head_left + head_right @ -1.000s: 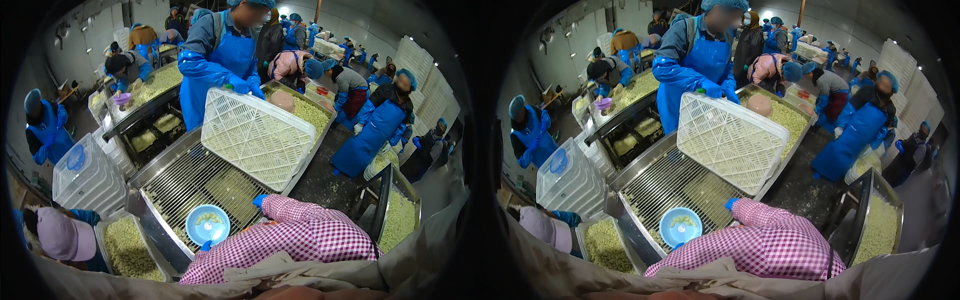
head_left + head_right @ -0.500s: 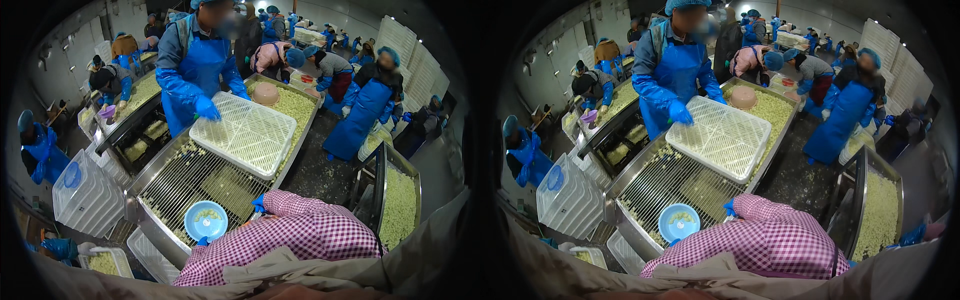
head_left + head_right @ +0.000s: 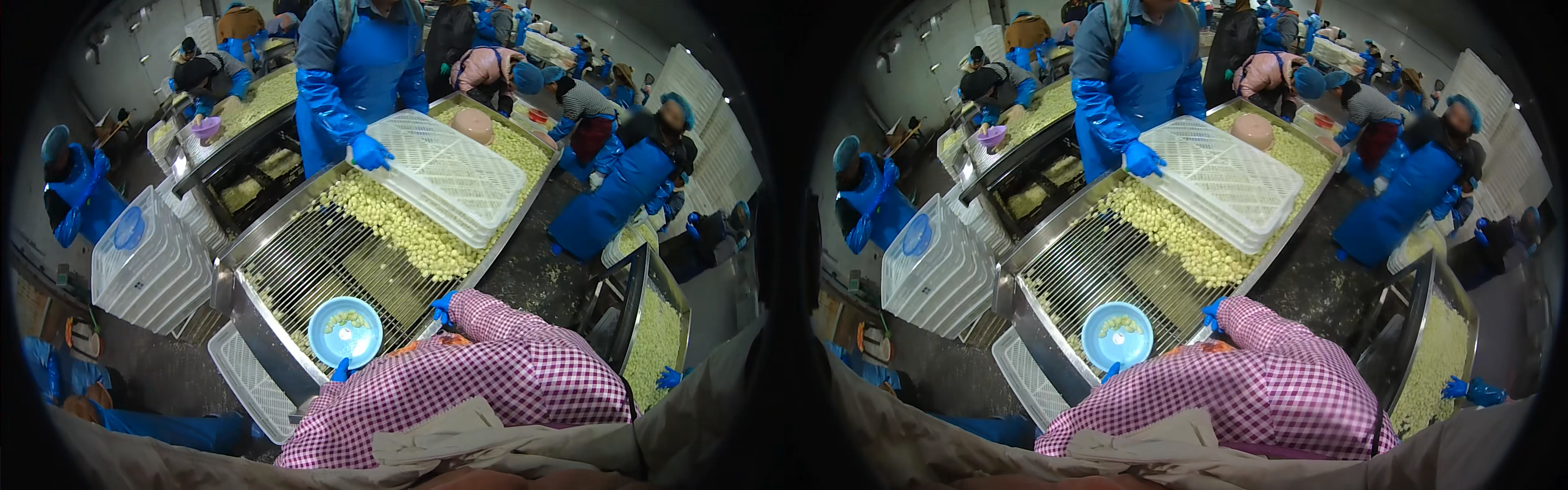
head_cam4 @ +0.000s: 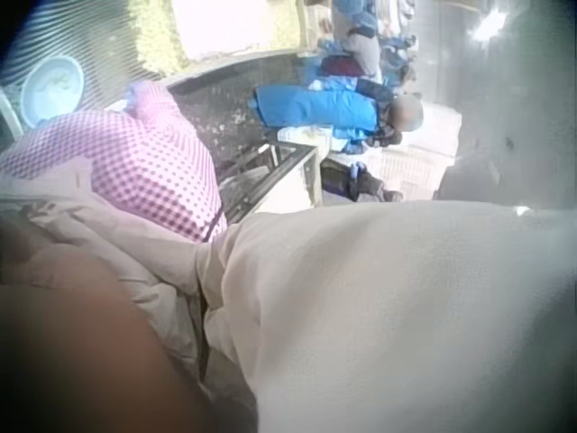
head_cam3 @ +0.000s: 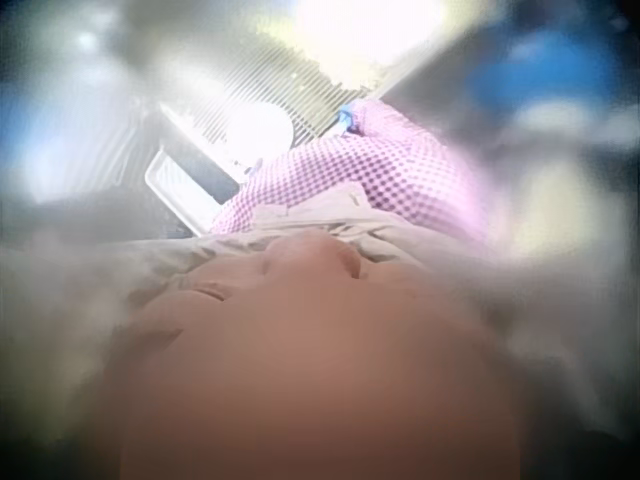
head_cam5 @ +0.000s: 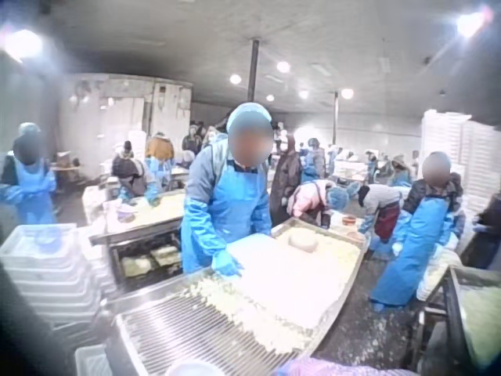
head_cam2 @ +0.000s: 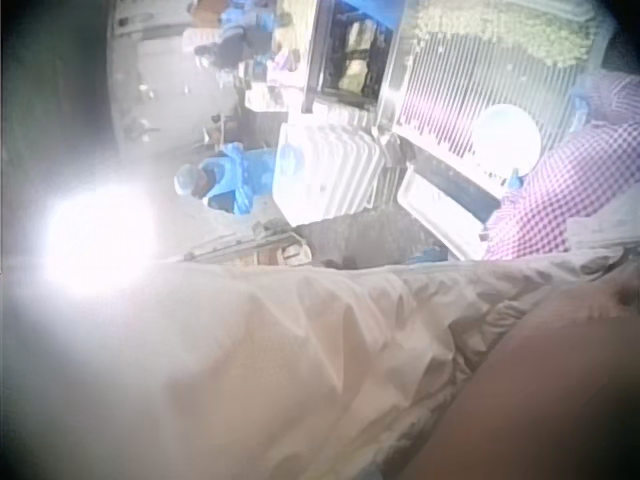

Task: The person sorts peeled garlic cloves on a moving conveyor belt, picking individual cloves and placing them into a small blue bowl held in the left hand. Other workers in blue aprons and gloves are visible nearby, also handling garlic.

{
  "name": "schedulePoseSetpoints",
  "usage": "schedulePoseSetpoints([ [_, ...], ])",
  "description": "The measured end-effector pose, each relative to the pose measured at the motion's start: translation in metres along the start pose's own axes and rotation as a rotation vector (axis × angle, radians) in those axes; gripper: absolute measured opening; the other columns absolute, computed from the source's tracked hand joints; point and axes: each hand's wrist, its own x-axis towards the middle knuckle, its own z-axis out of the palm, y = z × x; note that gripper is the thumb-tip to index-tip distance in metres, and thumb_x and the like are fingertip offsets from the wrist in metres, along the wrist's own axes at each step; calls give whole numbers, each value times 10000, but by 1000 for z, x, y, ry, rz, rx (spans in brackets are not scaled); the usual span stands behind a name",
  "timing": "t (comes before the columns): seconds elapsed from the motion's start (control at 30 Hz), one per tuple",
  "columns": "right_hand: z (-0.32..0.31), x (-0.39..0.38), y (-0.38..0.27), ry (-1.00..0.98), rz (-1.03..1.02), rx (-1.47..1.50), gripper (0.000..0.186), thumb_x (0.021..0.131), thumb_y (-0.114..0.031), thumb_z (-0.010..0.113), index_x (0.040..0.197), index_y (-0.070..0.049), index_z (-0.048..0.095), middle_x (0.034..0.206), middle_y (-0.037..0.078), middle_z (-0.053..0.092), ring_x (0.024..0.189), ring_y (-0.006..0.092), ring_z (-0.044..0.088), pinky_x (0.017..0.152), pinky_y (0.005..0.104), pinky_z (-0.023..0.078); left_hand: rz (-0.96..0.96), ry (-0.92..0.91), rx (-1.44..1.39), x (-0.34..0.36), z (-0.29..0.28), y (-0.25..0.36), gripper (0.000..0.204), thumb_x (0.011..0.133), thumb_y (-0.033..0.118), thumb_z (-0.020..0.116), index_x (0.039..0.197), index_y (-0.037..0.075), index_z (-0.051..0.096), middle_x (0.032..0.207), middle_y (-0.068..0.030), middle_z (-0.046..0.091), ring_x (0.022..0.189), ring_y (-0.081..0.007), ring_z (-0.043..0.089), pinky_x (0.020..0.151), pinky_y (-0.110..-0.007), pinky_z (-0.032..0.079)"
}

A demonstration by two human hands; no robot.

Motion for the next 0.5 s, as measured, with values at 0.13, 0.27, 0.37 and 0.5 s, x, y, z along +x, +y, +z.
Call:
schedulePoseSetpoints([
  [0.13,7,0,-4,-12,67,-5,465,926,-475,473,844,-84,711,659,114,671,489,239,602,485,400,498,-9,5,-29,-5,-14,-9,412,825,401,622,1062,66,592,783,-94,600,577,-220,545,498,-340,469],
  [0.27,26,4,-11,-7,106,-7,466,927,-479,471,850,-84,707,666,114,672,493,244,604,485,403,498,-18,-2,-56,-5,-35,-13,420,825,409,622,1069,67,592,791,-94,602,582,-220,546,502,-340,471],
  [0.37,38,6,-14,-10,123,-3,467,927,-482,470,855,-85,704,672,114,672,496,248,606,486,406,499,-26,-9,-70,-3,-48,-14,427,826,414,622,1074,69,591,798,-94,603,586,-220,547,505,-340,472],
  [0.5,41,10,-11,-15,144,-1,467,927,-485,468,861,-85,700,679,115,673,500,253,608,487,409,499,-23,-10,-99,0,-54,-23,435,826,421,622,1081,70,590,806,-94,604,591,-220,548,509,-339,474],
])
